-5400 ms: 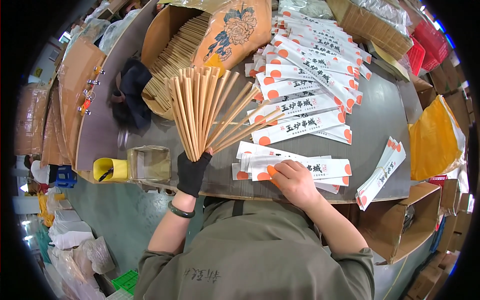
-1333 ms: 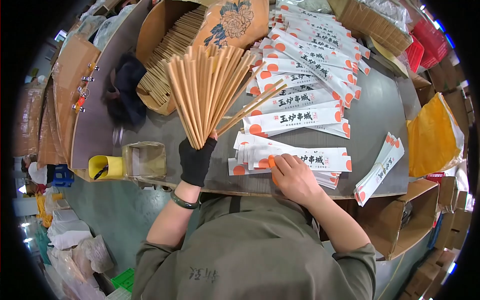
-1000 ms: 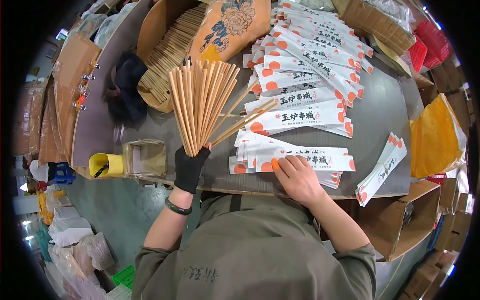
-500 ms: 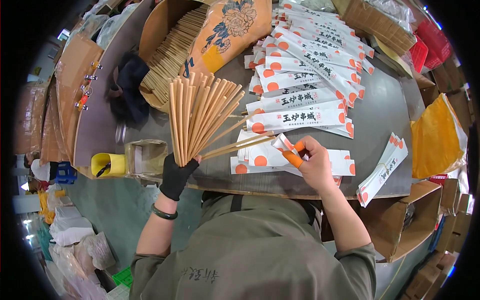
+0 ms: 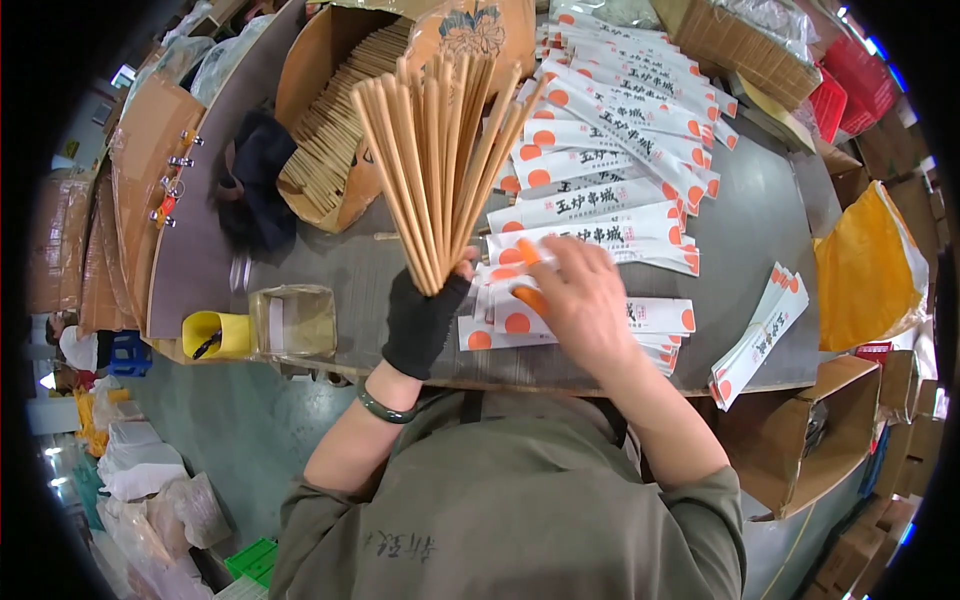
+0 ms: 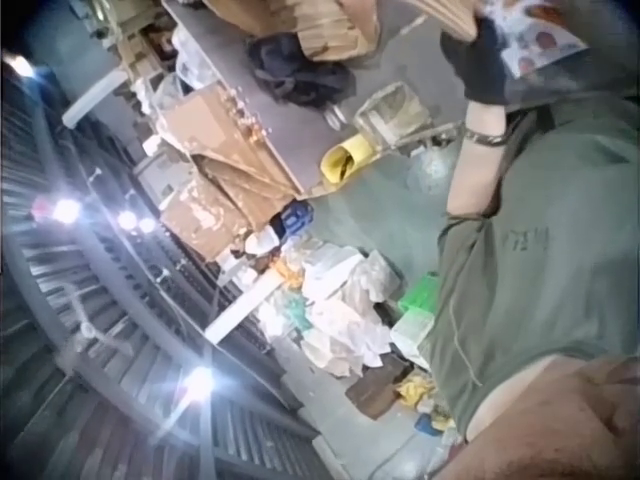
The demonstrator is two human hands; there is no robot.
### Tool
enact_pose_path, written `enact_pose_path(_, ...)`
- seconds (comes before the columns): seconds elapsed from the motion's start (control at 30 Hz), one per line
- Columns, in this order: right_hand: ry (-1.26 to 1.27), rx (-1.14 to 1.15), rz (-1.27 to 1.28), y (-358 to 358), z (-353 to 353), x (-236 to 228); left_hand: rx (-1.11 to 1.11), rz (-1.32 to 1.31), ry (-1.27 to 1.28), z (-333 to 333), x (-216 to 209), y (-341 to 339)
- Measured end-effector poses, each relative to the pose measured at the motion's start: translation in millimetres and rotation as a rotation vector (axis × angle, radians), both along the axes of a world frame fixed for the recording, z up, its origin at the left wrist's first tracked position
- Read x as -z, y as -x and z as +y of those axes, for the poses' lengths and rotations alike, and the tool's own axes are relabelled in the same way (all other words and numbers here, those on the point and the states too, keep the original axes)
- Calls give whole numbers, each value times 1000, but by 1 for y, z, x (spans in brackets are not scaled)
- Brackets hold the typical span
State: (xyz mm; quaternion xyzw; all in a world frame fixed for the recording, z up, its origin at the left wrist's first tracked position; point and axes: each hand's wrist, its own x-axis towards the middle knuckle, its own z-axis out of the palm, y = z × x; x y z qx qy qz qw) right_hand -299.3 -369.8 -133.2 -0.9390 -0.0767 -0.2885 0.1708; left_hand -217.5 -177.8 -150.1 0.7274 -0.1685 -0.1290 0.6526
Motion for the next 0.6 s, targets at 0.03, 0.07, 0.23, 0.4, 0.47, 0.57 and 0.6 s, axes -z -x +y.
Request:
enact_pose_path(0.03,6,32,55,4,-5,-3,-69,1,1,7,9,-6)
enact_pose_path(0.07,11,34,56,15,-7,4,-130,9,3,14,15,-9)
enact_pose_path(0.23,206,-213,375,48,-5,37,-199,105,-200,29,27,-12)
enact_pose_path(0.4,-37,-168,149,50,-9,51,-266,38,-182,46,41,-11)
enact_pose_path(0.47,-161,-165,185,47,-10,48,-262,53,-192,52,38,-10)
enact_pose_path(0.57,-362,-81,183,38,-11,46,-261,99,-186,61,34,-6)
enact_pose_path(0.6,-362,-79,181,36,-13,41,-267,134,-172,64,33,-5)
